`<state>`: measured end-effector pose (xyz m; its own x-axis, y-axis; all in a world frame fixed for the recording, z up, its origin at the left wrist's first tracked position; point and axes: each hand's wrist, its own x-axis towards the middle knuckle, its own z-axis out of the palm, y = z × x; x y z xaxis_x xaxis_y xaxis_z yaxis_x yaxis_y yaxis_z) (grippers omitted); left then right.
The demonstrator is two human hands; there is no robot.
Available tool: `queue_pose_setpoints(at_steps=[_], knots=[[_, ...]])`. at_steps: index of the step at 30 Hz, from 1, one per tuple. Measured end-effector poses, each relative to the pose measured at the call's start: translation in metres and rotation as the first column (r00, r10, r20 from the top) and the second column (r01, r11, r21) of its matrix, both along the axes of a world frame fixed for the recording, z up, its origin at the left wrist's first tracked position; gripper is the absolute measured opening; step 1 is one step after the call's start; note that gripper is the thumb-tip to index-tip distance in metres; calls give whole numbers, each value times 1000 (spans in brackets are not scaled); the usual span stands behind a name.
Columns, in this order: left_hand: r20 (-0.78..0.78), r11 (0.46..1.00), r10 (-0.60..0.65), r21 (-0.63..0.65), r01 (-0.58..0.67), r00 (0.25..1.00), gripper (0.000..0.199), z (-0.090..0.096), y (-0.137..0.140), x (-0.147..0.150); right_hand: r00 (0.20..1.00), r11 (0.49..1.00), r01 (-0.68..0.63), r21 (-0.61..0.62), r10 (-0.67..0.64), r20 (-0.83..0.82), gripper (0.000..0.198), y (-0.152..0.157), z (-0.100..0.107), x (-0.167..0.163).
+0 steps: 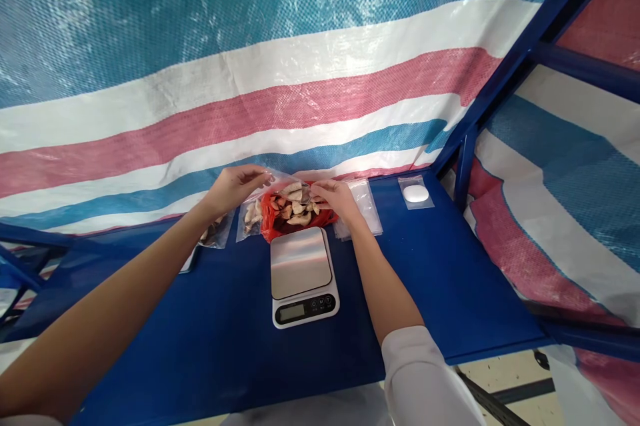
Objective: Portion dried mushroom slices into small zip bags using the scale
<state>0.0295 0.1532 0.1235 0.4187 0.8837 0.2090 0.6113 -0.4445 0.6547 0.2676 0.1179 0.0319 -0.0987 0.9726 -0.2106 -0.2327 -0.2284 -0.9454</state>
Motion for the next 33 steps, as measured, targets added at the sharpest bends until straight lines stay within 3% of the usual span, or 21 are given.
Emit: queue_pose_setpoints(at_steps=[17, 26, 33], knots=[[10, 999, 48, 9, -48, 999, 38, -1, 2, -8, 991, 992, 122, 22, -120, -60, 33, 3, -4, 2], [33, 1000, 27, 2, -27, 999, 38, 2, 2, -1, 999, 999, 32, -41, -31, 38, 29, 1, -3, 4], [23, 1000, -12, 11, 12, 1000, 36, 2, 4, 10, 1000, 999, 7, -48, -7, 2, 24, 3, -7, -1]])
